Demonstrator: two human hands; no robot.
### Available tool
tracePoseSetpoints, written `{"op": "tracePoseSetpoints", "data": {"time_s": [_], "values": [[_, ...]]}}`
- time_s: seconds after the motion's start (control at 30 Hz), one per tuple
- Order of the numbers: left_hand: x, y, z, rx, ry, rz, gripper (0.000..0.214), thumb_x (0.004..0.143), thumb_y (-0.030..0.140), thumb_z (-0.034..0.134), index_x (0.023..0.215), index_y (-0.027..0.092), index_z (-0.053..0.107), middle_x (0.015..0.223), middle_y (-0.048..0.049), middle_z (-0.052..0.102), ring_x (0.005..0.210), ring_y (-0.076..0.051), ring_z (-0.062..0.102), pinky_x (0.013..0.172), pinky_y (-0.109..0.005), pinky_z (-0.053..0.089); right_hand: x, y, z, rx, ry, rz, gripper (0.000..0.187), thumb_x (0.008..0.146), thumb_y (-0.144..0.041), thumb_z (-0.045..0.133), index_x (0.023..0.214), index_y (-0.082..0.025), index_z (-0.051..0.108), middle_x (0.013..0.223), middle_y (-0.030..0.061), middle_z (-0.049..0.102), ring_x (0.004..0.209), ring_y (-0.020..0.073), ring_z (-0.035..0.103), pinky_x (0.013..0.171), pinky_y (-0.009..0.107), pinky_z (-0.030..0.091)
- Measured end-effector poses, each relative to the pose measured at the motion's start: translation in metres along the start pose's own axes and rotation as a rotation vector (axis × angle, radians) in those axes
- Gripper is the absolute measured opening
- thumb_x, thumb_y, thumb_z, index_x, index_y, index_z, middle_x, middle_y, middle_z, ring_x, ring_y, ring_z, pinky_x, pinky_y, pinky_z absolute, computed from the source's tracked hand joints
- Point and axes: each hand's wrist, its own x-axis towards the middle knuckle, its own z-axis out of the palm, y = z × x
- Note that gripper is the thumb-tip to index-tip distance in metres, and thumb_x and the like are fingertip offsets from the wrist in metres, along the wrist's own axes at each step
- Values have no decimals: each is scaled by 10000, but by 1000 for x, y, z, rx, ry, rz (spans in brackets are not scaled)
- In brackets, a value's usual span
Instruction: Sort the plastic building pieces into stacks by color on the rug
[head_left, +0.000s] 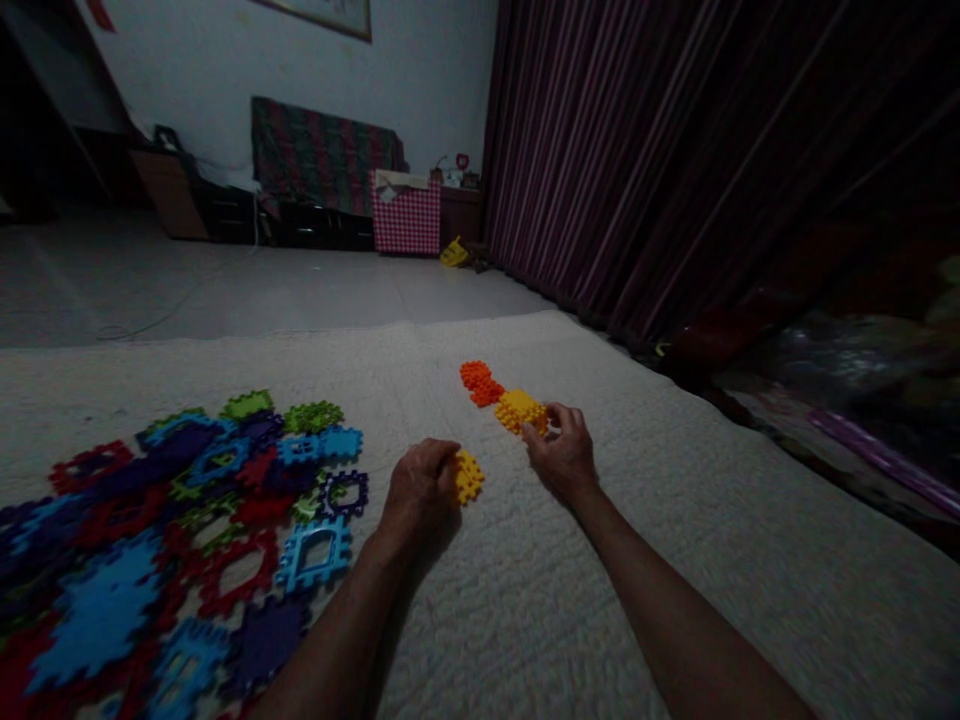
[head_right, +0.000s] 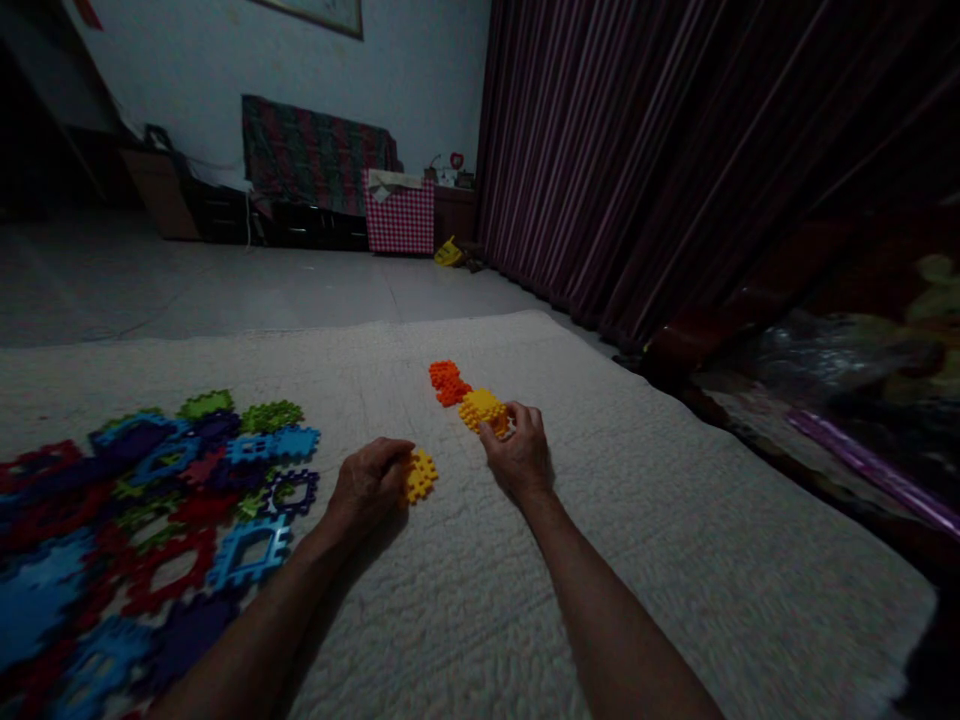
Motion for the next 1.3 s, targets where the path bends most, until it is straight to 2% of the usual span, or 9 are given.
{"op": "tracePoseSetpoints", "data": {"time_s": [0.5, 0.57, 0.63, 0.7, 0.77, 0.87, 1.0, 1.1, 1.3], "values": [[2, 2, -2, -17, 8, -7, 310, 819, 149, 475, 971, 182, 743, 920, -73, 747, 855, -196, 687, 805, -329, 535, 3, -3, 2, -30, -11, 53, 481, 757, -491, 666, 1106, -165, 603, 1079, 136, 588, 948, 271, 595, 862, 449, 535], [3, 3, -3, -53, 16, -42, 316, 802, 139, 483, 970, 184, 747, 921, -67, 751, 850, -189, 693, 799, -315, 544, 0, -10, 0, -56, 34, 15, 484, 772, -478, 662, 1138, -170, 586, 1135, 144, 576, 1033, 294, 575, 927, 485, 503], [4, 3, -3, -103, 53, -97, 332, 792, 126, 476, 976, 177, 747, 919, -64, 754, 842, -179, 698, 790, -300, 552, -5, -23, -3, -25, 61, -97, 425, 813, -420, 633, 1157, -178, 574, 1169, 139, 568, 1094, 294, 556, 979, 494, 470], [5, 3, -4, -150, 105, -164, 344, 790, 119, 464, 983, 170, 745, 912, -60, 755, 819, -171, 700, 777, -292, 559, -12, -39, -5, 85, -33, -265, 313, 842, -321, 593, 1127, -193, 580, 1124, 113, 590, 1077, 266, 570, 974, 464, 476], [6, 4, -5, -186, 137, -225, 354, 791, 113, 454, 991, 164, 742, 886, -55, 753, 791, -166, 700, 765, -289, 562, -21, -55, -6, 199, -245, -426, 266, 825, -251, 593, 1088, -211, 590, 1079, 88, 613, 1042, 245, 586, 944, 435, 494], [7, 6, -7, -218, 149, -276, 372, 789, 96, 440, 1001, 149, 741, 854, -56, 748, 769, -161, 697, 760, -281, 560, -35, -75, -4, 217, -468, -509, 339, 786, -260, 653, 1115, -210, 588, 1103, 85, 614, 1046, 247, 573, 926, 425, 500], [9, 10, -10, -242, 162, -322, 384, 777, 82, 442, 1014, 135, 739, 870, -61, 744, 763, -154, 692, 749, -267, 557, -50, -92, 0, 28, -485, -440, 440, 748, -326, 708, 1135, -154, 590, 1042, 109, 603, 977, 269, 550, 886, 449, 497], [10, 11, -10, -256, 165, -354, 393, 764, 74, 445, 1021, 127, 738, 890, -68, 743, 757, -149, 691, 747, -263, 557, -58, -100, 1, -67, -501, -418, 413, 726, -303, 700, 1100, -156, 602, 1008, 107, 592, 954, 278, 540, 867, 458, 494], [9, 11, -10, -260, 176, -340, 393, 757, 82, 442, 1006, 138, 741, 884, -67, 746, 775, -158, 692, 761, -283, 564, -63, -106, 2, -30, -509, -381, 349, 729, -224, 661, 1071, -182, 607, 989, 90, 588, 949, 266, 551, 868, 448, 503]]}}
